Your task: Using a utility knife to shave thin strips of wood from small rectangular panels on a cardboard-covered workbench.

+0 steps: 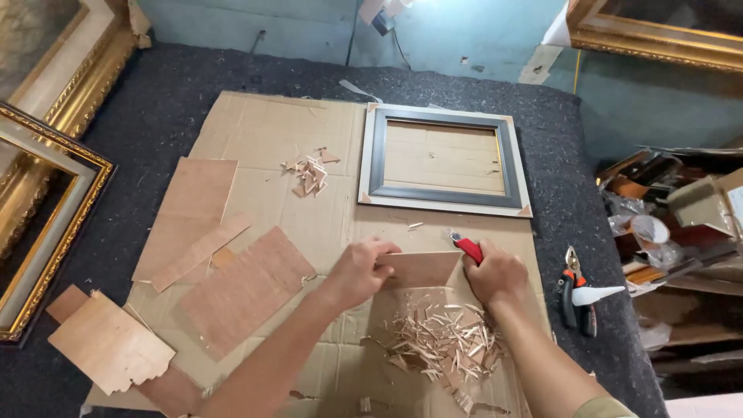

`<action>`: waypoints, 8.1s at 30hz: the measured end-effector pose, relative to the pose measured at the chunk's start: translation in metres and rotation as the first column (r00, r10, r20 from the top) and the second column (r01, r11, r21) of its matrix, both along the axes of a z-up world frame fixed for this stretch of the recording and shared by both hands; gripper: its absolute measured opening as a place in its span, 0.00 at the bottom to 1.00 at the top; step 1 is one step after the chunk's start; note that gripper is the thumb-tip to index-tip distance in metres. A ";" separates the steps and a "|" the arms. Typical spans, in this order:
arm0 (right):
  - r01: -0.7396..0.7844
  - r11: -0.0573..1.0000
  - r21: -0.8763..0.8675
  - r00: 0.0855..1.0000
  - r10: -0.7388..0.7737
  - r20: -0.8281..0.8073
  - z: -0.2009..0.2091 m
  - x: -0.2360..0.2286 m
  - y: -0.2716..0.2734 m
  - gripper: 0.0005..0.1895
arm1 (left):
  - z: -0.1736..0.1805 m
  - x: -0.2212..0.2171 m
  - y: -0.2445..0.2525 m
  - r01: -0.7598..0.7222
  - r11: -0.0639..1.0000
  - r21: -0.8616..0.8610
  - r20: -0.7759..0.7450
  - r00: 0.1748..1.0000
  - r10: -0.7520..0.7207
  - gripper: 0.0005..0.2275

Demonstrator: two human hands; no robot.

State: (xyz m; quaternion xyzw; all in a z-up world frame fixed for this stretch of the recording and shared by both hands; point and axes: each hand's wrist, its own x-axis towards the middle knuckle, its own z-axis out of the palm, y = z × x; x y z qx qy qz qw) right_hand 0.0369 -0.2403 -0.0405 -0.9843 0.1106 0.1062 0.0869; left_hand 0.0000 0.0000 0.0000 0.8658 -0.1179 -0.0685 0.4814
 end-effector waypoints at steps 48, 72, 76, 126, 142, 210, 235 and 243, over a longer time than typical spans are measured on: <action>-0.123 0.976 0.178 0.970 0.080 0.231 0.007 -0.009 -0.004 0.13 | -0.011 -0.087 -0.034 0.050 0.997 -0.051 0.539 0.842 -0.014 0.08; 0.014 0.963 0.268 0.952 -0.094 0.290 -0.005 -0.008 -0.009 0.15 | -0.033 -0.018 -0.006 -0.068 0.997 -0.041 0.174 0.982 0.074 0.13; 0.019 0.961 0.276 0.957 -0.097 0.274 -0.004 -0.010 -0.009 0.15 | -0.011 0.005 -0.001 -0.202 0.973 -0.109 -0.159 0.970 0.184 0.16; 0.030 0.992 0.123 0.997 -0.038 0.070 -0.002 -0.007 -0.004 0.19 | -0.009 -0.026 0.020 -0.110 0.814 0.571 0.101 0.993 0.063 0.38; 0.095 0.966 0.240 0.987 -0.123 0.102 0.029 -0.007 0.008 0.22 | -0.037 -0.028 0.015 -0.155 0.831 0.535 0.302 0.953 -0.017 0.33; -0.132 0.977 0.170 0.924 0.183 -0.335 0.067 -0.093 0.080 0.24 | -0.046 -0.031 0.004 -0.233 0.731 0.641 0.259 0.963 0.079 0.30; -0.015 0.816 0.577 0.969 -0.131 0.211 0.052 -0.047 0.060 0.26 | -0.005 0.006 -0.010 -0.177 0.822 0.541 0.126 0.984 0.129 0.10; 0.050 0.784 0.618 0.925 -0.269 0.266 0.054 -0.054 0.079 0.15 | 0.034 -0.014 -0.018 -0.217 0.755 0.618 0.073 0.973 0.220 0.13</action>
